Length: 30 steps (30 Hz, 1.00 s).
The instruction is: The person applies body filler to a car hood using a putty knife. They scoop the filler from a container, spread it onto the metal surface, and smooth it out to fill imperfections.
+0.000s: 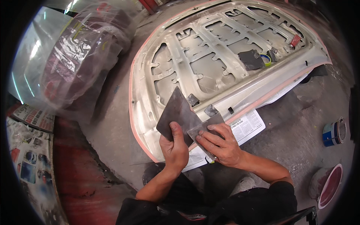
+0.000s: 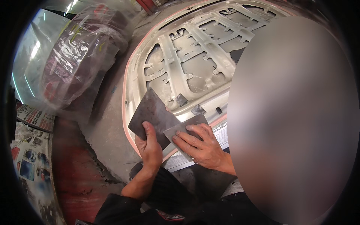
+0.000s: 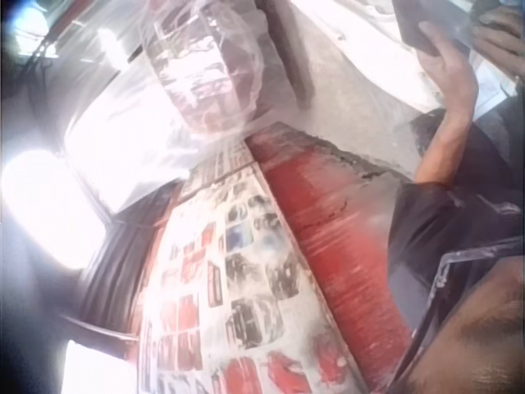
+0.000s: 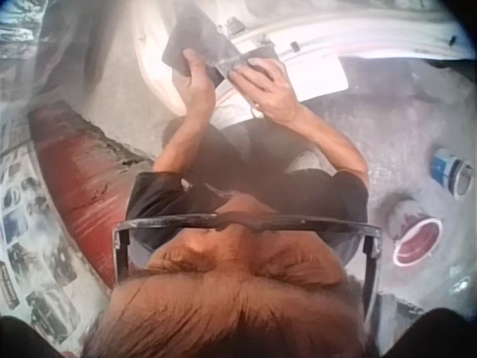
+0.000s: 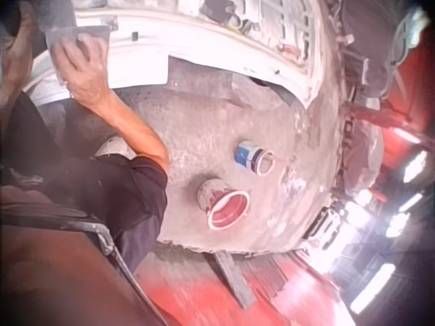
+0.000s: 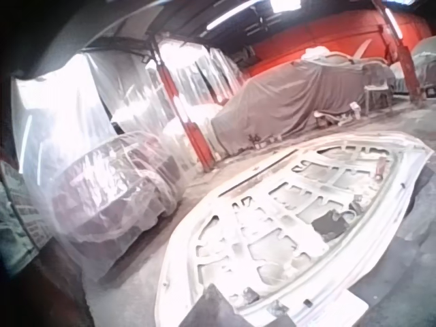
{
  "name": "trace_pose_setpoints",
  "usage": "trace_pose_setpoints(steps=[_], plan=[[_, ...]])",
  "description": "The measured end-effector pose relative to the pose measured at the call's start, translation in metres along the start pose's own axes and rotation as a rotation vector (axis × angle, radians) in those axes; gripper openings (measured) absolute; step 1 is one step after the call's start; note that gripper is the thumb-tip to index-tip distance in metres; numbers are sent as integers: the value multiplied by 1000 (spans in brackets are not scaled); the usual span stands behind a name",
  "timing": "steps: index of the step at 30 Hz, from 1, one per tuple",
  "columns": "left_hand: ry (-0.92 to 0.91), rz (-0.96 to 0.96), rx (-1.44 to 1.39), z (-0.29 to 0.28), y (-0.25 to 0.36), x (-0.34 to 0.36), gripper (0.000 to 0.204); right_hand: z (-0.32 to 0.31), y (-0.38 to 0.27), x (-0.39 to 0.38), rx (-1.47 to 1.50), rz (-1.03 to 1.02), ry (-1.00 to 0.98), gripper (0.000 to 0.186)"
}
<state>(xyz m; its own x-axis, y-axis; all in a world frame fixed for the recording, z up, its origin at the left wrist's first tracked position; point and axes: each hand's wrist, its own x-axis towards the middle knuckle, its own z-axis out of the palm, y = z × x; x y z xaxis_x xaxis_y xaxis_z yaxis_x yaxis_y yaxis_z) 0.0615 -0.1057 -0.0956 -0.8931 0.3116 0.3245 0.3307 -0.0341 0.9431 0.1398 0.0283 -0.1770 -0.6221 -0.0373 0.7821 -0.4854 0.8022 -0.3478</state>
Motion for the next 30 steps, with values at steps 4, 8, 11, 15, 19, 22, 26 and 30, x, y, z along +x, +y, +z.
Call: trace_pose_setpoints(steps=[4, 8, 11, 15, 19, 22, 26, 30], plan=[[-215, -137, -2, -3, 6, -12, 34, -9, -2, 11, 58, 125, 20, 57], [-479, -31, 415, 22, 0, -28, 27, -51, 33, 36, 213, 280, 166, 48], [-435, -116, 457, -13, -43, -36, 37, -91, 53, 44, 270, 340, 307, 55], [-95, -75, 407, 17, -50, -7, 54, -117, 62, 21, 160, 409, 608, 50], [-247, -215, 33, 105, -44, 1, 56, -83, 33, -33, 297, 544, 439, 41], [-365, -244, -210, 148, -47, -4, 56, -72, 6, -57, 390, 580, 462, 52], [-563, -489, -608, 179, -42, -12, 64, -100, -11, -76, 337, 572, 382, 55], [-633, -578, -846, 198, -39, -44, 64, -110, -22, -107, 124, 490, 294, 67]])
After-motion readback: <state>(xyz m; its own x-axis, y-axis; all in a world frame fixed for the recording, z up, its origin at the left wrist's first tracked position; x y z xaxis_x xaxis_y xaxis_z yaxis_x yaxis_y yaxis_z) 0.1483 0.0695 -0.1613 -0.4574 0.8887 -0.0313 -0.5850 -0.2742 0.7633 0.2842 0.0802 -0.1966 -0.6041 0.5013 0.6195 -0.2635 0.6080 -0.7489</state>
